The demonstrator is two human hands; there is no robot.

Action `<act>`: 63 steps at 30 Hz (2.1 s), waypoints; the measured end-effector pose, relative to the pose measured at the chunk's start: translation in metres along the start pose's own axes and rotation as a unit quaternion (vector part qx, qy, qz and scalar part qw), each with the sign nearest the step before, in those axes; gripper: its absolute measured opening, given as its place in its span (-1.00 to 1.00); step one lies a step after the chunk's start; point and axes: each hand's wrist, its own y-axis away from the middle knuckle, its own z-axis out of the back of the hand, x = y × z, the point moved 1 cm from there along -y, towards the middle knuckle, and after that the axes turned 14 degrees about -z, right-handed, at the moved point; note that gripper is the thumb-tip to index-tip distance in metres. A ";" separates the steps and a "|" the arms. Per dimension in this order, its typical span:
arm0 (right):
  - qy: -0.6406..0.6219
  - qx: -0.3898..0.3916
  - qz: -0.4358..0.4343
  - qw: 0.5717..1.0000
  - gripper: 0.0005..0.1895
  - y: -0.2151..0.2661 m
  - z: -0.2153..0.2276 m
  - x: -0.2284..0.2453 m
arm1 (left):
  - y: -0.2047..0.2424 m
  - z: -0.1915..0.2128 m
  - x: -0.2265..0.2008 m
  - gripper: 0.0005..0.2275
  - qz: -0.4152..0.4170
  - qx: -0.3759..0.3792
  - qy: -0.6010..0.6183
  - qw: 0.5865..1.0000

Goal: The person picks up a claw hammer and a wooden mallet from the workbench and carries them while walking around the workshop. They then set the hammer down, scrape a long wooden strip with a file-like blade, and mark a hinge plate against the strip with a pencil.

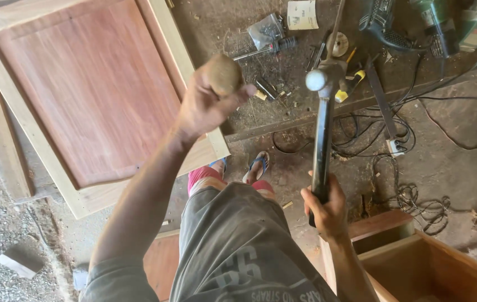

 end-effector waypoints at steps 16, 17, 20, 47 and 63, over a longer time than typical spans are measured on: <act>0.081 0.039 0.065 0.994 -0.09 0.058 0.011 0.007 | 0.031 -0.033 0.001 -0.86 -0.007 0.076 -0.056 0.996; 0.077 0.044 0.065 0.994 -0.09 0.059 0.012 0.005 | 0.032 -0.034 0.001 -0.85 -0.001 0.073 -0.055 0.996; 0.076 0.050 0.070 0.993 -0.09 0.060 0.015 0.005 | 0.035 -0.036 0.006 -0.86 0.000 0.076 -0.053 0.996; 0.207 0.024 0.278 0.938 -0.20 0.062 0.027 0.051 | 0.051 -0.040 0.006 -0.75 0.009 0.100 0.113 0.988; 0.322 0.020 0.239 0.916 -0.48 0.044 0.026 0.058 | 0.114 -0.017 0.068 -0.72 0.229 -0.091 0.590 0.769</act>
